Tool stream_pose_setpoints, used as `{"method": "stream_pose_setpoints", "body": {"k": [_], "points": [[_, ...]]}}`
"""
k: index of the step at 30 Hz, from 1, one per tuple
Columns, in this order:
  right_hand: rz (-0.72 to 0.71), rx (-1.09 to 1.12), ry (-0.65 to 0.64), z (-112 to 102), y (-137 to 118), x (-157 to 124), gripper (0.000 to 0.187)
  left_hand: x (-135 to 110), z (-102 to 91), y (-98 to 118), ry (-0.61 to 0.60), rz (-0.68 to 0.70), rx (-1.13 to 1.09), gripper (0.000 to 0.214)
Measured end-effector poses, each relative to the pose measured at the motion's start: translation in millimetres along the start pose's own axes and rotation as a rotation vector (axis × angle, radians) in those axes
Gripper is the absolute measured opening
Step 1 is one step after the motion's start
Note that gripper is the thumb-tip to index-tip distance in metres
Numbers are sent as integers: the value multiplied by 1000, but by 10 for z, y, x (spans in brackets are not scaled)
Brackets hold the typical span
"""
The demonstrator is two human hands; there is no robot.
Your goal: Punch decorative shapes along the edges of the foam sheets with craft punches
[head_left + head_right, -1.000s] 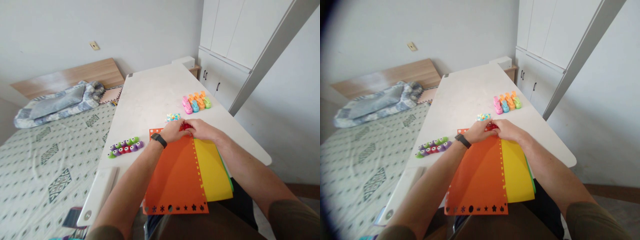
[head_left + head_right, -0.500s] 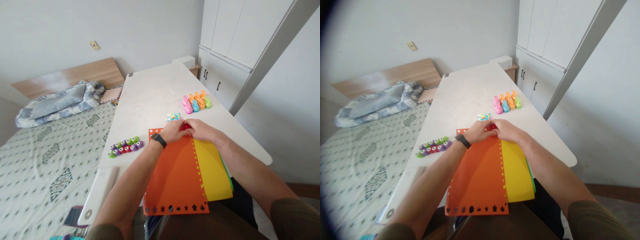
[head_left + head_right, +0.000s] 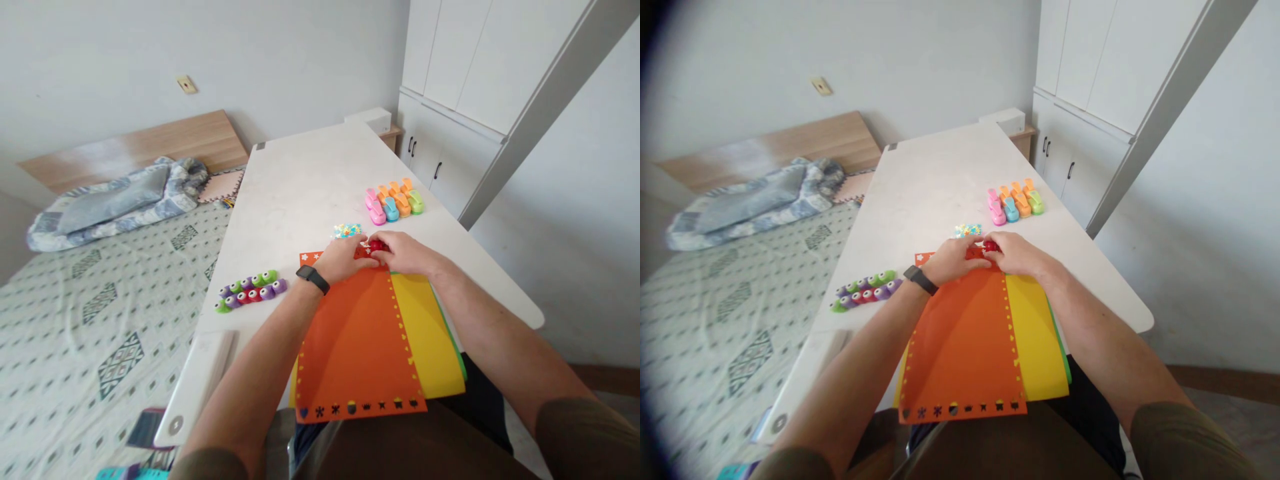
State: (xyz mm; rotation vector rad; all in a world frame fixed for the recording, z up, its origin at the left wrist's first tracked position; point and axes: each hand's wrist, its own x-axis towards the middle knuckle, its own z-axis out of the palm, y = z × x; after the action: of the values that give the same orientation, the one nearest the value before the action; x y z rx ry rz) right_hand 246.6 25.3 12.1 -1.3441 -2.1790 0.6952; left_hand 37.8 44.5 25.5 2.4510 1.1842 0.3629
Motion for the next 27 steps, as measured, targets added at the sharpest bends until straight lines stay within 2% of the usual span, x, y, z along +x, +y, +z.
{"method": "stream_pose_setpoints", "body": {"k": [5, 8, 13, 19, 27], "points": [[10, 39, -38, -21, -3, -14, 25, -32, 12, -56, 19, 2, 12, 29], [-5, 71, -40, -18, -1, -22, 26, -45, 10, -48, 16, 14, 0, 21], [-10, 119, -66, -6, 22, -19, 28, -58, 12, -36, 23, 30, -18, 22], [-39, 109, -91, 13, 64, -19, 39, -85, 45, -67, 36, 30, -29, 21], [27, 250, -126, 31, 76, -42, 39, -111, 73, -90, 61, 0, -132, 29]]}}
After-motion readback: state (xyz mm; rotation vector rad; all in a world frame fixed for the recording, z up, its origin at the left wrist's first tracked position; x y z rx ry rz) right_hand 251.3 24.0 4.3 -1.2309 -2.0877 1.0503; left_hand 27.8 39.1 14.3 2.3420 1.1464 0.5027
